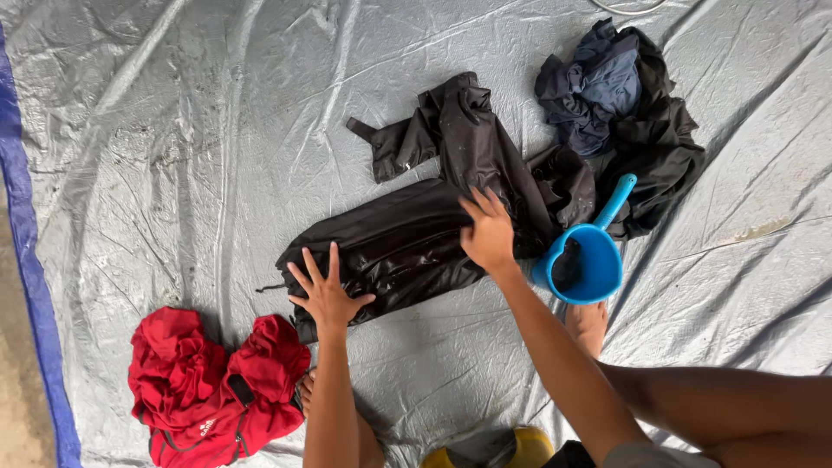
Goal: The person washes a black jacket by hand on a tarp. They use a blue scoop to apply soapy water and scrub the jacket with a brush, focusing on different sections of the garment.
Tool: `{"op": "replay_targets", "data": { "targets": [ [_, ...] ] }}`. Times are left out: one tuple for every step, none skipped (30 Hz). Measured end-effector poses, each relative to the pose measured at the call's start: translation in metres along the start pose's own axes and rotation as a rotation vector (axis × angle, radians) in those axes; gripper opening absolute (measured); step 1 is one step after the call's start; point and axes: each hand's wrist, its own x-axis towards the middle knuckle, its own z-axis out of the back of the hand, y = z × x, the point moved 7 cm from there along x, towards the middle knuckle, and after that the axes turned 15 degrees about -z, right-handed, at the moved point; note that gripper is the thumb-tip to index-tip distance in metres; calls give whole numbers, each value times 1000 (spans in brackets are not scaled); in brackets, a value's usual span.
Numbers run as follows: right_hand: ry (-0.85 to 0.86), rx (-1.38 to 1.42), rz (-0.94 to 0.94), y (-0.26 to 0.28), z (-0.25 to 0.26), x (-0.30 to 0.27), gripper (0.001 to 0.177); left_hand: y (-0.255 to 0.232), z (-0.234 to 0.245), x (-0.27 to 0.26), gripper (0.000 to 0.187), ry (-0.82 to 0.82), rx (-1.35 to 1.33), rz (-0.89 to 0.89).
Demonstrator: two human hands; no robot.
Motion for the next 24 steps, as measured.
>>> {"op": "replay_targets", "data": {
  "targets": [
    [-5,12,280,27,7,-14,82,7,-10,-9,162,94,-100,24],
    [7,12,279,24,9,-6,82,13,-2,-9,162,105,-98,29],
    [164,-123,293,22,0,5,78,18,1,-2,165,174,-135,16],
    [321,-257,304,19,-8,14,76,22,5,4,169,242,-172,3],
    [309,-260,297,24,-9,19,76,23,7,13,169,235,-177,-8],
    [343,-287,288,29,-12,23,76,22,12,21,173,197,-113,-42],
    [395,-319,287,30,-17,18,76,21,17,16,177,172,-52,-60],
    [400,-327,289,34,-13,18,76,16,15,17,177,177,-59,-55],
    [420,-335,269,39,-11,17,80,16,14,22,179,206,-75,-40],
    [440,-343,248,44,-9,14,84,17,13,26,181,237,-91,-24],
    [435,-347,249,39,0,12,84,10,6,27,181,232,-96,-25],
    [335,-72,231,39,20,14,57,6,0,28,181,221,-70,-2],
    [235,202,215,37,40,14,35,3,-7,27,182,212,-43,24],
    [233,198,220,31,38,7,35,-8,-8,27,182,210,-48,28],
    [299,194,234,22,31,-5,41,-19,-16,21,176,270,-137,58],
    [364,190,249,13,25,-18,48,-31,-23,13,171,331,-228,89],
    [362,189,243,7,27,-16,48,-38,-25,9,171,333,-229,83],
    [400,225,225,0,28,-15,44,-42,-26,4,169,333,-200,98],
    [440,256,217,-6,29,-12,42,-48,-28,-2,168,329,-175,124],
    [440,250,222,-13,39,-7,42,-50,-30,4,168,326,-181,128],
    [100,439,142,-27,70,0,24,-47,-31,4,170,336,-197,138],
    [-246,616,58,-46,100,-2,27,-44,-32,4,173,346,-213,149],
    [-242,617,67,-58,106,-6,27,-36,-31,6,173,342,-215,157],
    [-413,531,-133,-85,117,-11,18,-32,-34,6,172,407,-220,107]
  ]
}}
